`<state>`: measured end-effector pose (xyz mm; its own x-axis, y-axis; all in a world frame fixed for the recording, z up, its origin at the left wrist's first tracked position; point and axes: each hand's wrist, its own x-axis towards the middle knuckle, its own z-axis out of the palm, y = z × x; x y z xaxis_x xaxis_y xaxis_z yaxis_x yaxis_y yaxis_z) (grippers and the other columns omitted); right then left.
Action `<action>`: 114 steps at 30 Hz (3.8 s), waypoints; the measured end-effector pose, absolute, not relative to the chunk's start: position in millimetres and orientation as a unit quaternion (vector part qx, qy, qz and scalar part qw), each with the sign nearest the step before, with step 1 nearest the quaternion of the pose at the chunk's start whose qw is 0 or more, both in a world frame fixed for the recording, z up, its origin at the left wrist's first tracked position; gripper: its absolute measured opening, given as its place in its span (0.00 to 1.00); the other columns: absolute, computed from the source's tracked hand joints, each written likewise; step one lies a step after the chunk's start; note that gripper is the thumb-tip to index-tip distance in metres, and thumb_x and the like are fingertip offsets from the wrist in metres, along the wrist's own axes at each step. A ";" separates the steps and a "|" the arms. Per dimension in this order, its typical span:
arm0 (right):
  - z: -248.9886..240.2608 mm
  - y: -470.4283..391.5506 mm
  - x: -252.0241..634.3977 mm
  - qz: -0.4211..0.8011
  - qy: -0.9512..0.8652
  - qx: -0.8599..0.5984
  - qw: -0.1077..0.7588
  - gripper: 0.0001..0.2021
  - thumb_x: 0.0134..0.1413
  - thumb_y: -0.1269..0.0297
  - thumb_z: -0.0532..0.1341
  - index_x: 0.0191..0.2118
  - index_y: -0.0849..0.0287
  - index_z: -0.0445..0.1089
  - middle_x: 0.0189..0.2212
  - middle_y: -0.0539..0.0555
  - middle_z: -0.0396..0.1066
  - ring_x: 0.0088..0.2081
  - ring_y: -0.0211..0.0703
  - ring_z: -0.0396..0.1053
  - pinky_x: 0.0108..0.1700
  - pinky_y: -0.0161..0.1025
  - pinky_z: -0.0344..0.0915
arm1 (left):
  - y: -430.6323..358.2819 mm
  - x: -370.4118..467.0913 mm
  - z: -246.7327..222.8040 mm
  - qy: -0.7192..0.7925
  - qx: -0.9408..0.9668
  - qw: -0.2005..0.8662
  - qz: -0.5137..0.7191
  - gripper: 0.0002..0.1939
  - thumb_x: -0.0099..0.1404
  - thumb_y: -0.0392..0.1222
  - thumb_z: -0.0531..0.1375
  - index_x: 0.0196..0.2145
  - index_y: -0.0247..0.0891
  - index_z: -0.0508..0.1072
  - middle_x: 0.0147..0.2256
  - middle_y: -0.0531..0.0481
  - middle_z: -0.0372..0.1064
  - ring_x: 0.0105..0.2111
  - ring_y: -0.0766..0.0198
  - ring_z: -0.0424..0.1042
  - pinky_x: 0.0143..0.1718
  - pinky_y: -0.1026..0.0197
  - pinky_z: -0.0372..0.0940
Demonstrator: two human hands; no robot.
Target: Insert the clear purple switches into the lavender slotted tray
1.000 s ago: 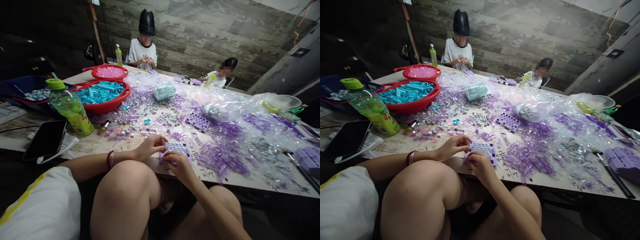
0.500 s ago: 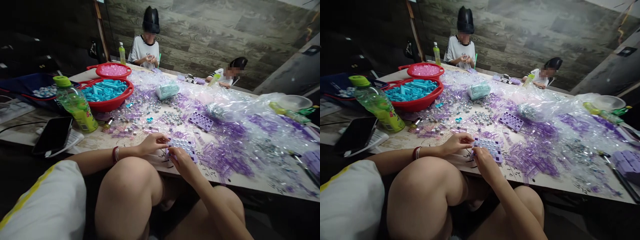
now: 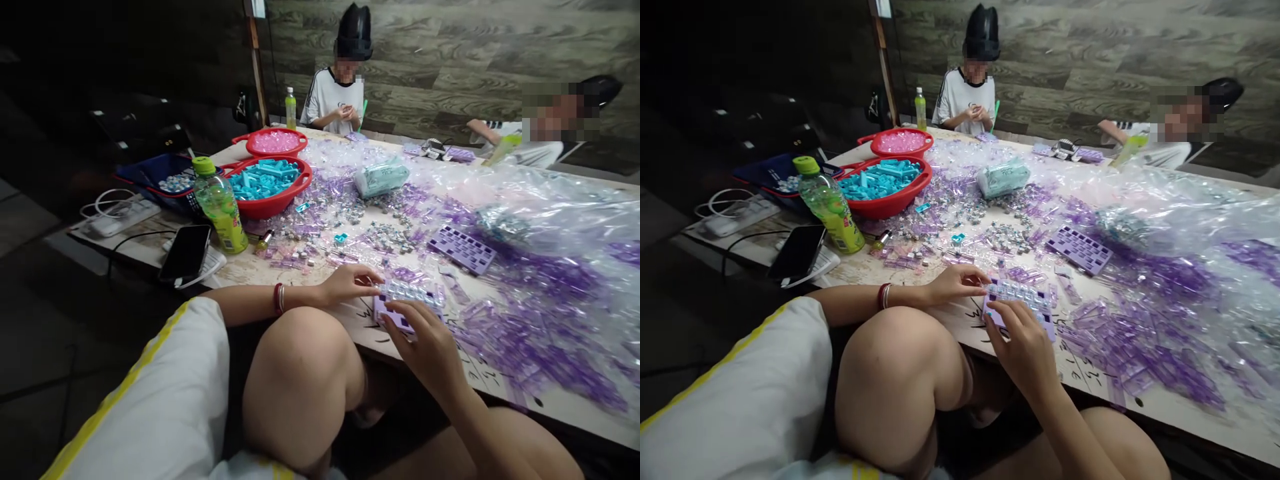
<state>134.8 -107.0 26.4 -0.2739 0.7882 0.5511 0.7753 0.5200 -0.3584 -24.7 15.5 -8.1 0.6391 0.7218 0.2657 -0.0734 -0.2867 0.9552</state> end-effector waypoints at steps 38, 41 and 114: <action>72.6 -162.9 39.2 -0.021 -0.832 -0.360 0.421 0.12 0.55 0.74 0.61 0.45 0.61 0.69 0.32 0.57 0.72 0.33 0.47 0.73 0.31 0.41 0.71 | 22.1 -23.8 -10.5 0.222 0.743 0.530 0.343 0.10 0.56 0.35 0.65 0.38 0.31 0.74 0.38 0.45 0.72 0.34 0.68 0.70 0.37 0.65 0.66; 72.3 -159.9 35.8 -0.015 -0.813 -0.370 0.448 0.10 0.53 0.75 0.62 0.42 0.59 0.70 0.31 0.55 0.71 0.31 0.43 0.72 0.29 0.37 0.70 | 21.8 -23.9 -10.5 0.226 0.743 0.529 0.342 0.11 0.56 0.36 0.65 0.38 0.31 0.74 0.38 0.45 0.72 0.35 0.68 0.70 0.37 0.65 0.66; 10.5 -90.9 164.5 0.046 -0.817 -0.507 0.271 0.03 0.56 0.69 0.60 0.36 0.56 0.69 0.34 0.53 0.74 0.37 0.45 0.70 0.42 0.42 0.65 | 3.9 -25.2 -2.4 0.132 0.849 0.431 0.276 0.13 0.58 0.44 0.64 0.36 0.31 0.76 0.32 0.45 0.73 0.32 0.65 0.71 0.34 0.66 0.65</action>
<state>164.5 -90.9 10.5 -0.3379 0.8536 0.3966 0.8039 0.4808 -0.3501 -25.2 3.9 -2.4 0.8131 0.4613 0.3552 -0.0148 -0.5935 0.8047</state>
